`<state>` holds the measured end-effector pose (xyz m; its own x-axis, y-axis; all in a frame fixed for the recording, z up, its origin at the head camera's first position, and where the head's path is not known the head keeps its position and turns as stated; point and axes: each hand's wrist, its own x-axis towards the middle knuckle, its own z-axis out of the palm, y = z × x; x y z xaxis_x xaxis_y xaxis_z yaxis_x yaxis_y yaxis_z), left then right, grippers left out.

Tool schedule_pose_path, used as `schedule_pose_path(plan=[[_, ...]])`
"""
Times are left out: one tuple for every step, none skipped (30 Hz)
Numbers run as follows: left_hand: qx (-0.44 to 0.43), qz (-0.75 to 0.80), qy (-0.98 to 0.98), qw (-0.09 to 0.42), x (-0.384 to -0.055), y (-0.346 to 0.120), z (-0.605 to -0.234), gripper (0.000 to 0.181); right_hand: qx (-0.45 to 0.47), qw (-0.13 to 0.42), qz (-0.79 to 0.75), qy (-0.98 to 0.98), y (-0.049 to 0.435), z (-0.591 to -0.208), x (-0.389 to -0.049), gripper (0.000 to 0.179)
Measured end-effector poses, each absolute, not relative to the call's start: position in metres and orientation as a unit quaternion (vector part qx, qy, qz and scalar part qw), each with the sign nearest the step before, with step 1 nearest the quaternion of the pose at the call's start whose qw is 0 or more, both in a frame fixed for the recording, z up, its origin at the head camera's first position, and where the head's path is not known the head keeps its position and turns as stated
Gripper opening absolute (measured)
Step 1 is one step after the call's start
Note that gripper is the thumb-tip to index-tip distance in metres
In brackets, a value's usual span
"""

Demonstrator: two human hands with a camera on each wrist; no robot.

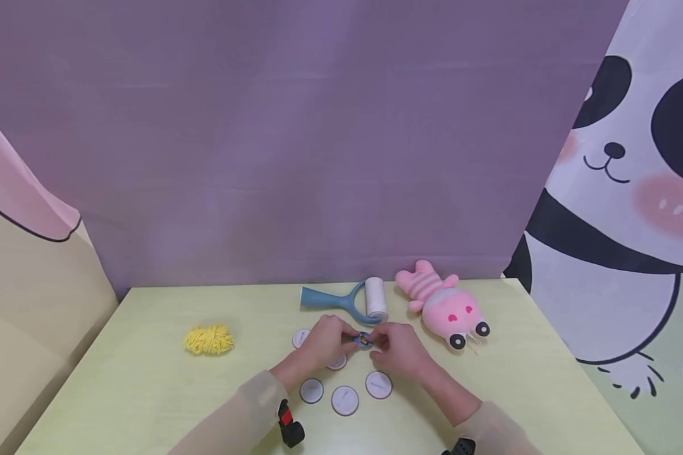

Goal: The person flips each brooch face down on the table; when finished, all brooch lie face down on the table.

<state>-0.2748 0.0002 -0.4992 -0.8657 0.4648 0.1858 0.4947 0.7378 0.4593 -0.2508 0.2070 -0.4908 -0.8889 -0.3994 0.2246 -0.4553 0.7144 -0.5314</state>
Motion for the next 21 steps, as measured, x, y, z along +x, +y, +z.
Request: schedule_pose_path(plan=[[-0.263,-0.263,-0.928,0.028,-0.274,0.000,-0.499,0.018,0.228,0.045,0.304,-0.924,0.208,-0.491,-0.250,0.015],[-0.269,-0.270,-0.924,0.027,-0.273,-0.001,-0.499,0.017,0.228,0.044,0.308,-0.923,0.208,-0.491,-0.250,0.014],[-0.275,-0.279,-0.920,0.027,-0.272,-0.001,-0.499,0.017,0.231,0.044,0.311,-0.921,0.209,-0.492,-0.250,0.014],[-0.279,-0.287,-0.916,0.027,-0.271,-0.001,-0.500,0.016,0.234,0.044,0.313,-0.919,0.210,-0.492,-0.250,0.014],[-0.282,-0.293,-0.913,0.026,-0.270,-0.001,-0.500,0.015,0.240,0.044,0.316,-0.917,0.211,-0.492,-0.250,0.014],[-0.284,-0.297,-0.911,0.026,-0.270,-0.002,-0.500,0.015,0.247,0.044,0.318,-0.914,0.212,-0.491,-0.250,0.013],[-0.286,-0.301,-0.909,0.027,-0.269,-0.002,-0.500,0.014,0.252,0.044,0.319,-0.913,0.213,-0.491,-0.250,0.013],[-0.287,-0.304,-0.908,0.030,-0.269,-0.002,-0.500,0.013,0.257,0.046,0.319,-0.911,0.214,-0.491,-0.250,0.012],[-0.288,-0.311,-0.905,0.031,-0.269,-0.002,-0.500,0.013,0.261,0.046,0.321,-0.909,0.215,-0.491,-0.249,0.012],[-0.286,-0.316,-0.904,0.029,-0.268,-0.003,-0.500,0.012,0.261,0.045,0.325,-0.908,0.215,-0.491,-0.248,0.011],[-0.283,-0.322,-0.903,0.029,-0.267,-0.003,-0.500,0.012,0.261,0.043,0.330,-0.906,0.216,-0.492,-0.247,0.011],[-0.279,-0.331,-0.901,0.026,-0.267,-0.004,-0.499,0.012,0.260,0.043,0.336,-0.904,0.216,-0.492,-0.246,0.010],[-0.275,-0.341,-0.899,0.022,-0.266,-0.004,-0.498,0.012,0.260,0.042,0.344,-0.902,0.217,-0.493,-0.246,0.010],[-0.272,-0.351,-0.896,0.020,-0.265,-0.005,-0.497,0.012,0.259,0.040,0.354,-0.898,0.218,-0.493,-0.245,0.010],[-0.269,-0.359,-0.893,0.018,-0.264,-0.005,-0.496,0.012,0.258,0.037,0.366,-0.893,0.219,-0.493,-0.243,0.010],[-0.267,-0.364,-0.892,0.016,-0.263,-0.005,-0.494,0.012,0.259,0.035,0.378,-0.888,0.220,-0.493,-0.242,0.010],[-0.268,-0.365,-0.891,0.019,-0.262,-0.005,-0.492,0.012,0.260,0.036,0.390,-0.883,0.221,-0.494,-0.241,0.010],[-0.270,-0.366,-0.890,0.021,-0.262,-0.005,-0.491,0.012,0.261,0.036,0.401,-0.877,0.222,-0.494,-0.240,0.010],[-0.273,-0.365,-0.890,0.025,-0.261,-0.005,-0.489,0.012,0.261,0.035,0.411,-0.873,0.223,-0.494,-0.239,0.011],[-0.278,-0.364,-0.888,0.031,-0.260,-0.005,-0.487,0.012,0.263,0.037,0.420,-0.868,0.225,-0.494,-0.239,0.011],[-0.282,-0.361,-0.888,0.037,-0.260,-0.006,-0.486,0.012,0.267,0.040,0.428,-0.862,0.226,-0.494,-0.238,0.012]])
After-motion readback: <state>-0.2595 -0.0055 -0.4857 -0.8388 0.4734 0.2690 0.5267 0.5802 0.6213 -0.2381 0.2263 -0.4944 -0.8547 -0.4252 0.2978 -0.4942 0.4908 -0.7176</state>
